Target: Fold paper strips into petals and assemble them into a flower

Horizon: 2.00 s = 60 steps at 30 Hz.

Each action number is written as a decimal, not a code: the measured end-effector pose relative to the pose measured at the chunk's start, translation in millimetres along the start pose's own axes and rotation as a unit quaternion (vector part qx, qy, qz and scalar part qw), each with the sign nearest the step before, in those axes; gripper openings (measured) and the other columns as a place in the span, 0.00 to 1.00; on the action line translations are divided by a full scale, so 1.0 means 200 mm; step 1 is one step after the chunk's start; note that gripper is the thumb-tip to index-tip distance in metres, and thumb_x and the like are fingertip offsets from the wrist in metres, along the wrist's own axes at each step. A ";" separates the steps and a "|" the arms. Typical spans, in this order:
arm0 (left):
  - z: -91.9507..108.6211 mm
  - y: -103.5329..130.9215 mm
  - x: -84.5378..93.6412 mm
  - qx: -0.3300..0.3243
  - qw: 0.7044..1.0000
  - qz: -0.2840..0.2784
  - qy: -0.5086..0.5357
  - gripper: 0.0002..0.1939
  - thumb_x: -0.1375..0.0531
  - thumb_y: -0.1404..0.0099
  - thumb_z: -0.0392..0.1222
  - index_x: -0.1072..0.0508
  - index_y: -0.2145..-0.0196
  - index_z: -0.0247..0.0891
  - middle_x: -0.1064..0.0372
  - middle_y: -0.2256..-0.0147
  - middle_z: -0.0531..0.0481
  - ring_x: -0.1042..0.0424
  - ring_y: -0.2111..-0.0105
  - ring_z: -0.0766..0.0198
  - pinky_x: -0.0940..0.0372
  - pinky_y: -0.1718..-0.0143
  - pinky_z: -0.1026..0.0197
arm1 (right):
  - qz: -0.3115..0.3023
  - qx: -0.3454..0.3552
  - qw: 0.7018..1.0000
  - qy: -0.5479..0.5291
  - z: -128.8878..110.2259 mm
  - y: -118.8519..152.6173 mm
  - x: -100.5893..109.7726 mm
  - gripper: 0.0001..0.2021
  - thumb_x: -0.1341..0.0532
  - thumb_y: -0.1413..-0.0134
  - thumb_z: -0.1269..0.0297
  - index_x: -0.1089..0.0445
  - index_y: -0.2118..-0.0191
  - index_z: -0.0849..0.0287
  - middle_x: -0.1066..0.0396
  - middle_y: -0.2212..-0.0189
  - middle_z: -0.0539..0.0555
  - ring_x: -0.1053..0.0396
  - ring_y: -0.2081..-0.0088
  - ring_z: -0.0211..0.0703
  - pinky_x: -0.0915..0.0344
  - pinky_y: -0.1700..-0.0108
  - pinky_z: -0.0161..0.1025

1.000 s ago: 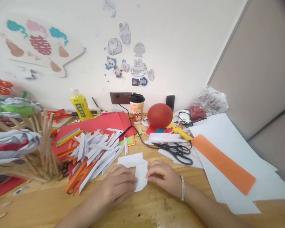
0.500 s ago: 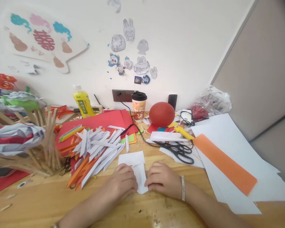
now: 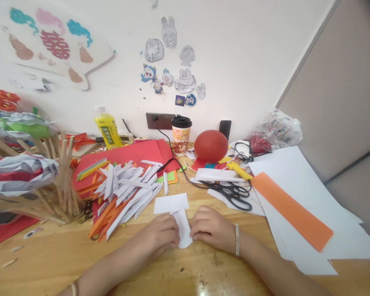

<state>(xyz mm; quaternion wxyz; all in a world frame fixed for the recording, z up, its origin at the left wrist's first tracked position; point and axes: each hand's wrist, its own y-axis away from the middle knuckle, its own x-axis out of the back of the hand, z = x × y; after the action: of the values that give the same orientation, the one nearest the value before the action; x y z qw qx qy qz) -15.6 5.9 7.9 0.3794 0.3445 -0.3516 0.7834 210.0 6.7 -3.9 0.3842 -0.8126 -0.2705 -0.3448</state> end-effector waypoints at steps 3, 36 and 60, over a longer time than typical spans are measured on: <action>-0.01 0.00 -0.01 0.011 1.000 0.000 0.017 0.09 0.51 0.32 0.37 0.32 0.67 0.40 0.33 0.66 0.50 0.37 0.63 0.63 0.42 0.60 0.62 | -0.019 -0.018 1.000 0.010 -0.02 0.00 0.00 0.04 0.39 0.47 0.68 0.31 0.72 0.58 0.30 0.72 0.50 0.38 0.67 0.38 0.41 0.62 0.36; 0.05 -0.09 -0.11 0.247 0.955 0.082 -0.141 0.06 0.44 0.42 0.38 0.33 0.77 0.38 0.36 0.72 0.49 0.38 0.68 0.58 0.44 0.67 0.58 | 0.017 -0.266 0.962 0.068 -0.11 -0.04 -0.09 0.11 0.33 0.57 0.63 0.36 0.70 0.57 0.38 0.66 0.48 0.42 0.60 0.43 0.46 0.58 0.40; 0.05 -0.08 -0.11 0.232 0.954 0.073 -0.173 0.07 0.45 0.40 0.38 0.33 0.75 0.37 0.37 0.72 0.49 0.38 0.68 0.58 0.43 0.68 0.57 | 0.069 -0.283 0.956 0.042 -0.09 -0.04 -0.11 0.10 0.37 0.54 0.69 0.38 0.65 0.57 0.36 0.65 0.50 0.41 0.60 0.44 0.45 0.57 0.42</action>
<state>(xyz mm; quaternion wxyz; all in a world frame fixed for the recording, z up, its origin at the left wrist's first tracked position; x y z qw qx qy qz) 11.5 -2.6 0.7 0.1642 0.5266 -0.2446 0.7974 184.8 -7.9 -8.8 0.1720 -0.8895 -0.0889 -0.4139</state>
